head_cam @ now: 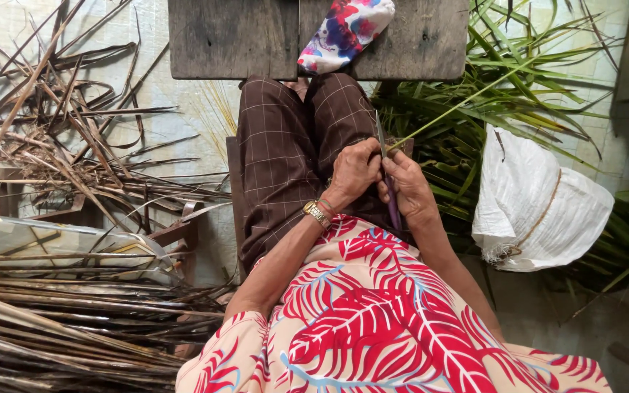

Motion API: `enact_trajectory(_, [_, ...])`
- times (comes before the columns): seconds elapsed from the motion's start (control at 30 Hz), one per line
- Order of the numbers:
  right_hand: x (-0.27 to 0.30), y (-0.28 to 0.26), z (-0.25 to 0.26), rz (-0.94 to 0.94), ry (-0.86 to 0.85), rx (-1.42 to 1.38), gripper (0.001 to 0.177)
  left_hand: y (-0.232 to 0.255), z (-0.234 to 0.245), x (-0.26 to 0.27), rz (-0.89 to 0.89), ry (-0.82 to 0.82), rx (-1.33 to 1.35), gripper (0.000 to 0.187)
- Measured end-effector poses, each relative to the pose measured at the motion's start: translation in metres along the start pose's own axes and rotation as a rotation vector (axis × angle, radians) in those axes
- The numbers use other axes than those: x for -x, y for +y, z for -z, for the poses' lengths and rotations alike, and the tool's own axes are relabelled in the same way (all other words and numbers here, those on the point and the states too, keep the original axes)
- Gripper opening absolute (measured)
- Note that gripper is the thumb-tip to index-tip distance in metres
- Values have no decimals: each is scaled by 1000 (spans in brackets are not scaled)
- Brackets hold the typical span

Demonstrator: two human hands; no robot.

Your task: Strip leaves from palm fronds using a knife to collect the midribs

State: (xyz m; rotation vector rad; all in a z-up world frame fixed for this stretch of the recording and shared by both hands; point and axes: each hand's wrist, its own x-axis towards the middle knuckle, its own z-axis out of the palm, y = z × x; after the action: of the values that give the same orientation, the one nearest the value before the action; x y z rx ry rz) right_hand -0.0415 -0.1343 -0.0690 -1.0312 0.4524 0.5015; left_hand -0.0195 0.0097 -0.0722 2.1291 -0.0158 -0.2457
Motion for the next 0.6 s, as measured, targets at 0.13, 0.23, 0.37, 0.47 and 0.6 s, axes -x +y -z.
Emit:
enact_trajectory(0.13, [1,-5,0,-1,-20,-8,29,2,5,1,-28,-3,25,10])
enact_trajectory(0.23, [0,-7,2,-19,-27,-27,31,0,5,0,-43,-5,18,9])
enact_trajectory(0.37, [-7,-7,4,-47,-29,-44,28,1,9,-2,-62,6,11,8])
enact_trajectory(0.47, [-7,-5,8,-71,-17,-63,28,7,10,1,-61,23,2,8])
enact_trajectory(0.6, [-13,0,14,-83,-4,-78,28,14,11,2,-86,59,-30,7])
